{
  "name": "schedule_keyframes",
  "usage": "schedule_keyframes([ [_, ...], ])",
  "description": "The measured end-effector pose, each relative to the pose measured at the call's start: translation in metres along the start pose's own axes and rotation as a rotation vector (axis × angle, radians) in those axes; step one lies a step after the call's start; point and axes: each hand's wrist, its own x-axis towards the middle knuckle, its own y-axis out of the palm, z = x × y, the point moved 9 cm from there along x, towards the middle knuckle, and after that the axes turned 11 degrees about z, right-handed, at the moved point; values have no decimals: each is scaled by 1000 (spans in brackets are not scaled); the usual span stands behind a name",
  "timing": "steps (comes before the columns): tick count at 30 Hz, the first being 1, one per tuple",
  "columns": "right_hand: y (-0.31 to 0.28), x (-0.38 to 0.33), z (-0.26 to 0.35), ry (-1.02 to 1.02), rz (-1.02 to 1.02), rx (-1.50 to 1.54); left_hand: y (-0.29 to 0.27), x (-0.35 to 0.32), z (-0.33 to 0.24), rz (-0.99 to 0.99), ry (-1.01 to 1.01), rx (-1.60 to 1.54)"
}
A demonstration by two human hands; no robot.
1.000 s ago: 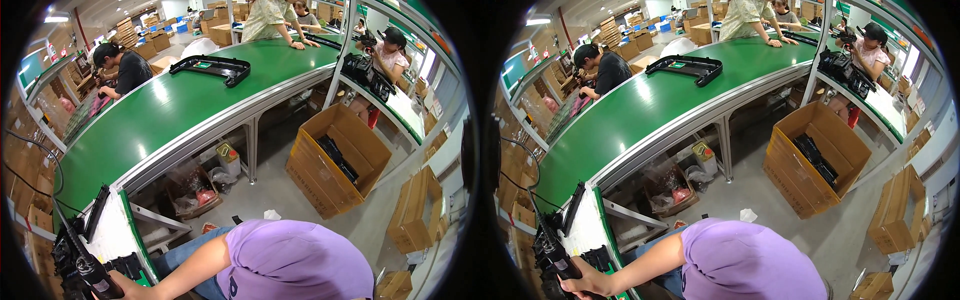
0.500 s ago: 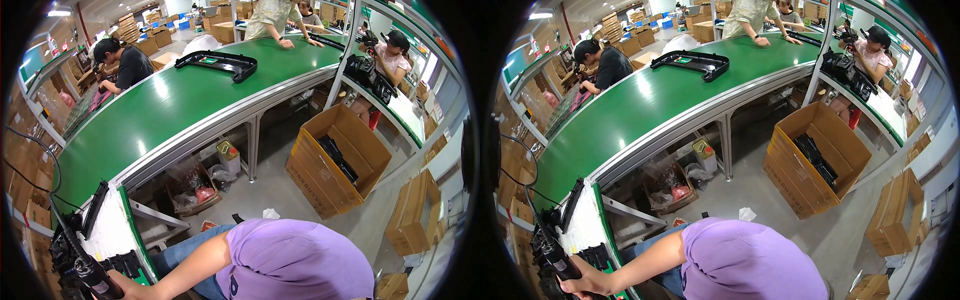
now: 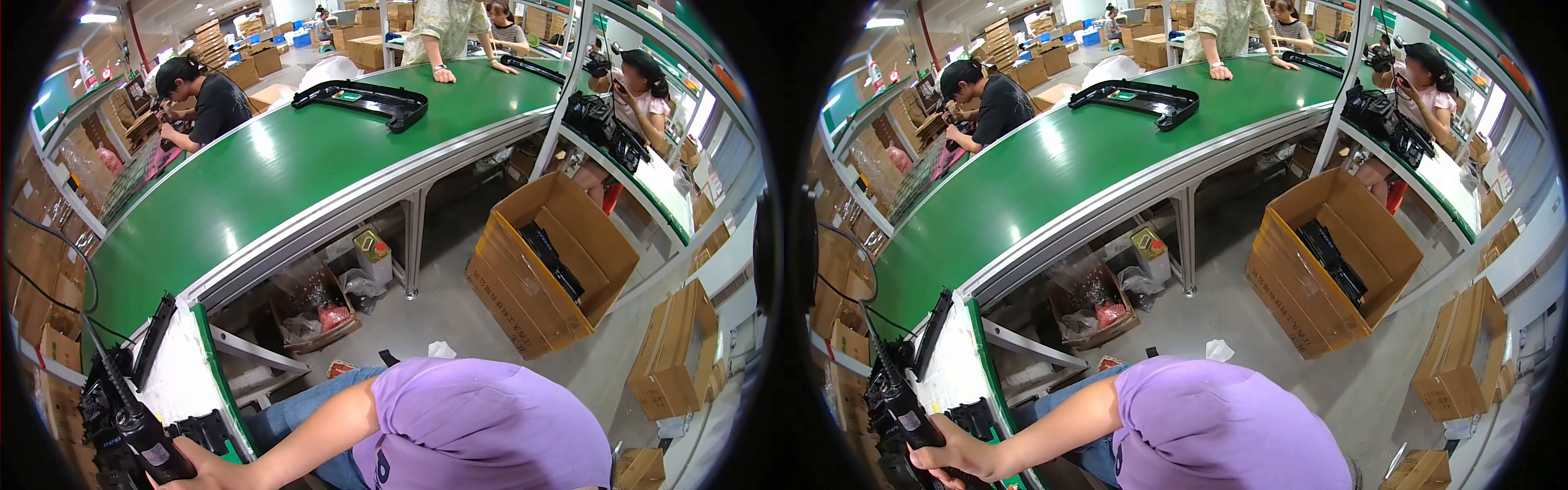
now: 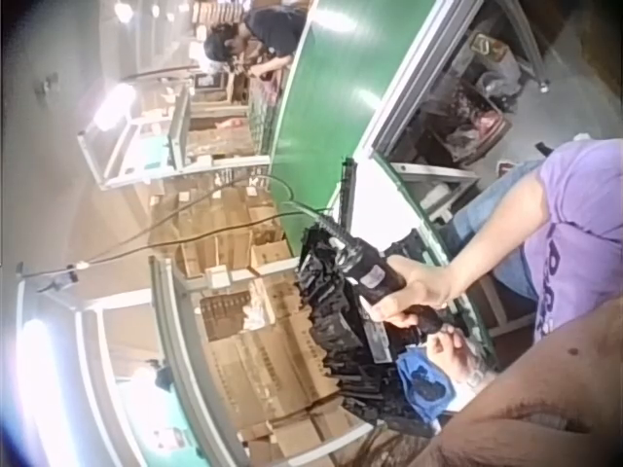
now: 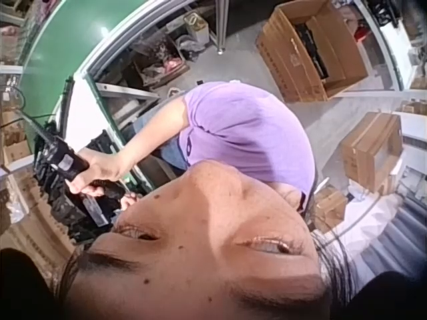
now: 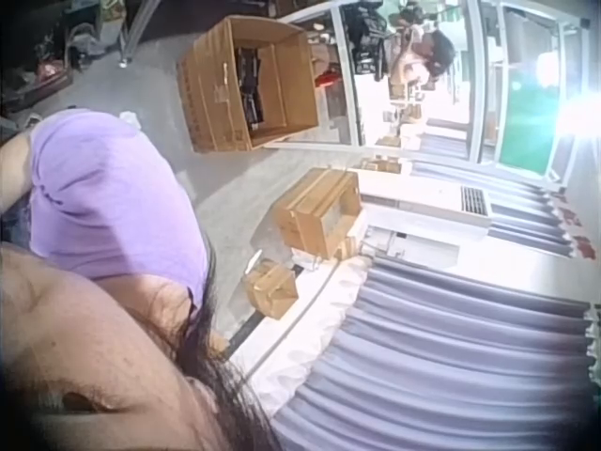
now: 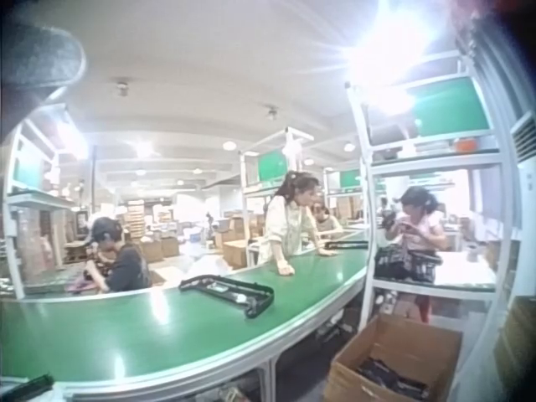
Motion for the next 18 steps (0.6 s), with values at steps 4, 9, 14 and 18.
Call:
schedule_keyframes([
  [4, -2, -1, 1, -12, 15, -25, 5, 5, 0, 6, -5, -17],
  [9, 0, -2, -1, -15, 26, -19, -25, -2, 6, -36, -154, -43],
  [14, -11, -4, -13, 65, -107, -41, -4, -7, -4, 58, -89, 10],
  [18, -34, 7, -2, 69, -131, -45, 2, 11, -12, -229, 156, 61],
])
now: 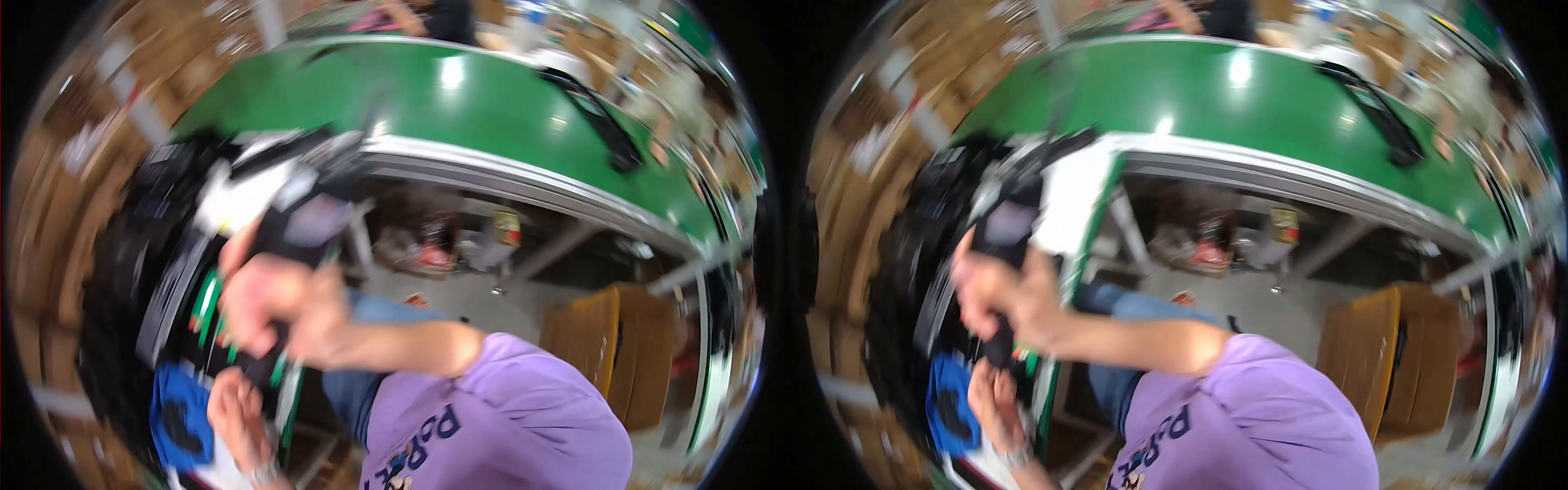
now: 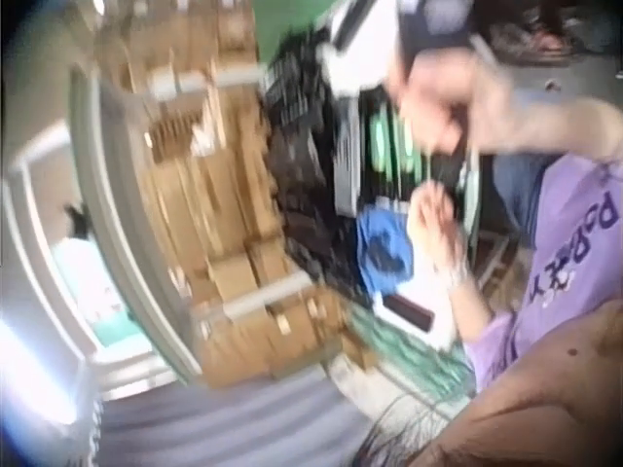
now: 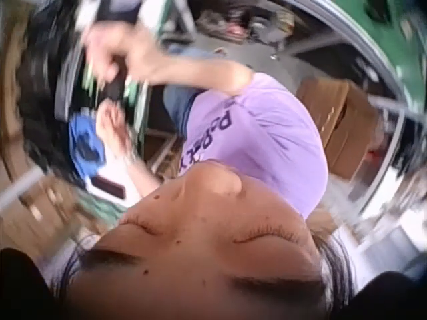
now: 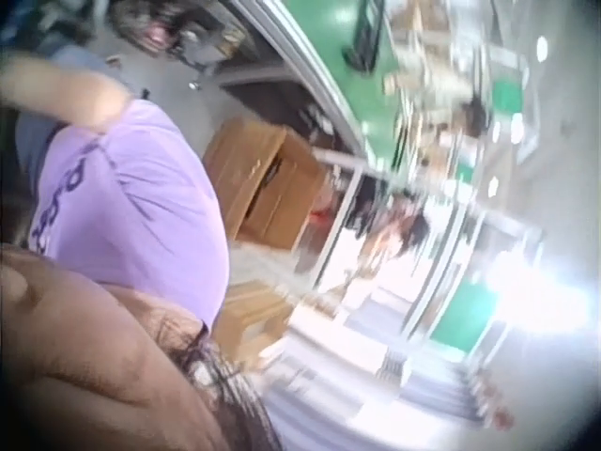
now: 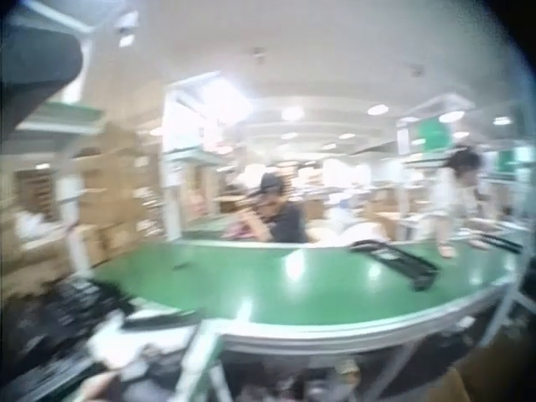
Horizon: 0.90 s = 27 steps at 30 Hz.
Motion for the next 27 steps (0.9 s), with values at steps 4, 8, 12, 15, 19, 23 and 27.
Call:
schedule_keyframes([
  [4, -3, 17, 2, 108, 199, -202, -17, -4, -16, -203, 151, -158],
  [8, 3, 26, -12, 121, 442, -327, -23, -1, -27, -258, 153, -127],
  [12, 10, 23, -52, 260, 506, -351, -45, -13, -25, -392, 137, -145],
  [15, 14, 16, -68, 364, 481, -415, -45, -13, -23, -302, 103, -143],
  [19, 17, 14, -75, 420, 526, -413, -43, -10, -20, -300, 28, -123],
  [23, 19, 13, -78, 435, 537, -406, -40, -4, -9, -264, 2, -175],
  [27, 19, 14, -79, 453, 502, -438, -35, -3, -5, -256, -6, -179],
])
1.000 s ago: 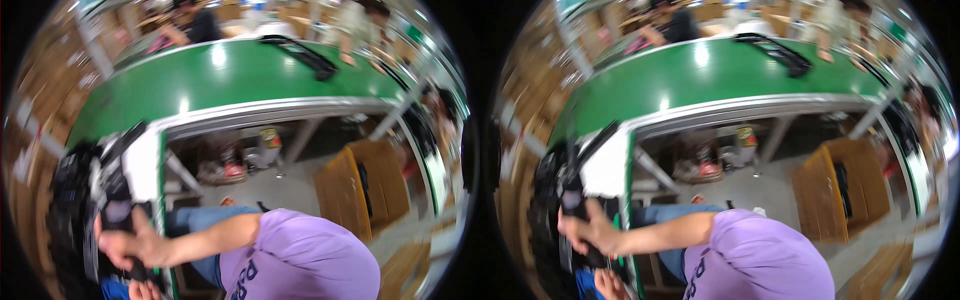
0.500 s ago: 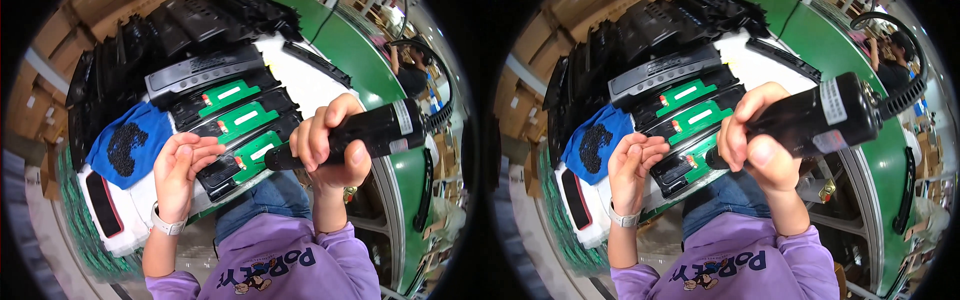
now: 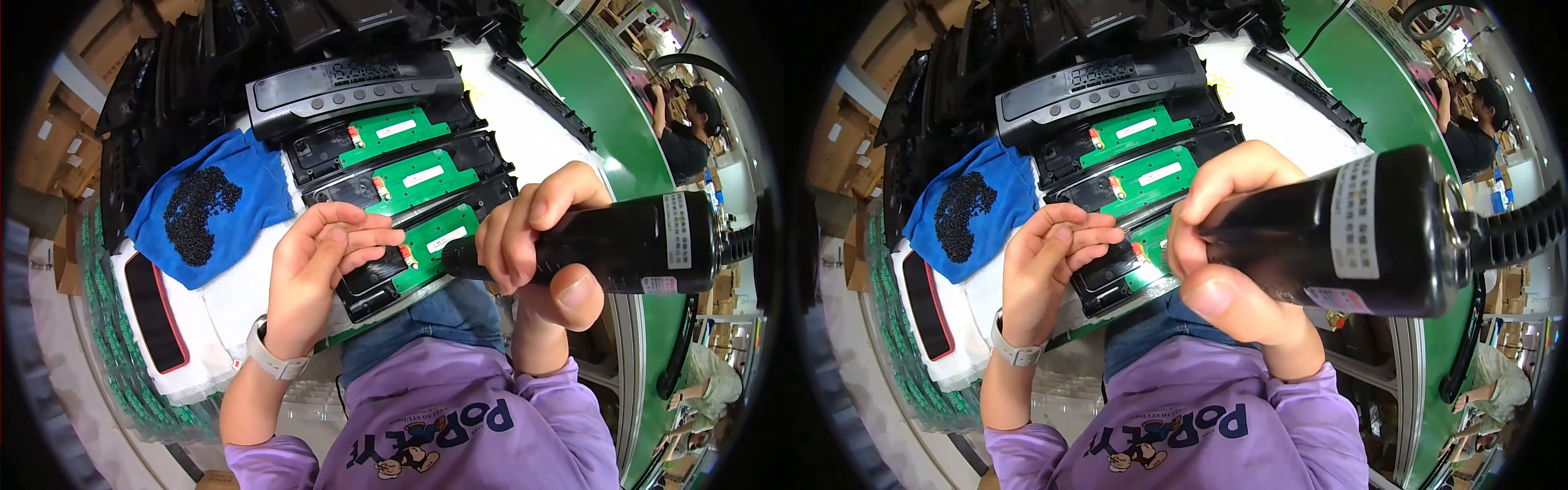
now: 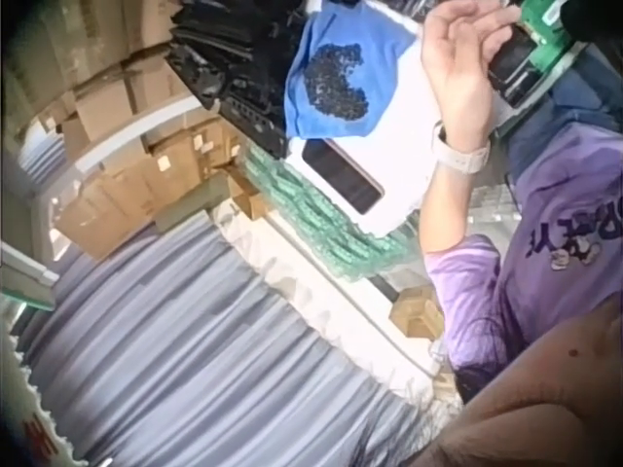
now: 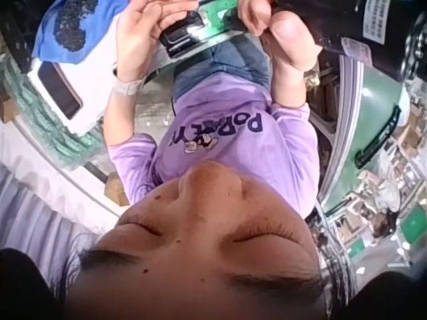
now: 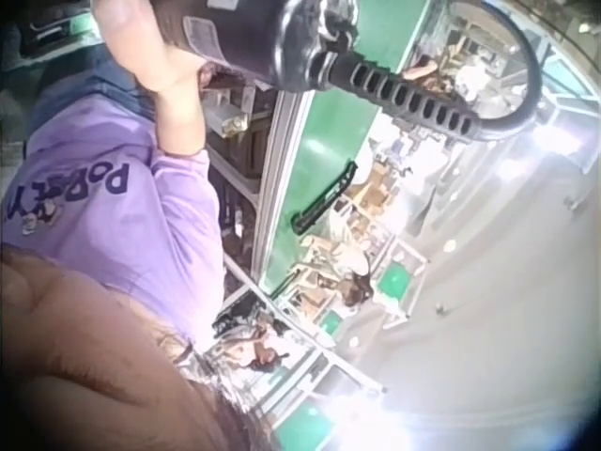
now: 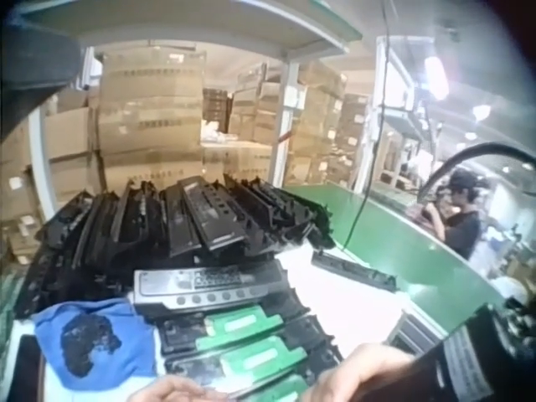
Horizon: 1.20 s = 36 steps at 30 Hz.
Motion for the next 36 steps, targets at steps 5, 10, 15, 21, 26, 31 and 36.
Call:
schedule_keyframes([
  [5, 1, 1, 0, -2, -13, -43, 5, -4, -1, 1, -13, 75],
  [10, 3, 1, -7, 13, -13, -22, 6, -8, 5, 66, -105, 84],
  [15, 5, 1, -7, 13, 59, -150, 12, -5, 0, 115, -29, 33],
  [21, 11, 2, -5, -26, 95, -168, 7, -4, 4, 94, -45, -18],
  [26, 4, 7, -3, -4, 99, -81, 0, -4, 5, 46, -32, -78],
  [31, -15, 16, 20, -284, 195, 292, -3, -4, 6, 26, -61, -42],
  [36, -23, 19, 16, -318, 98, 440, 9, -6, 3, 117, -115, 80],
])
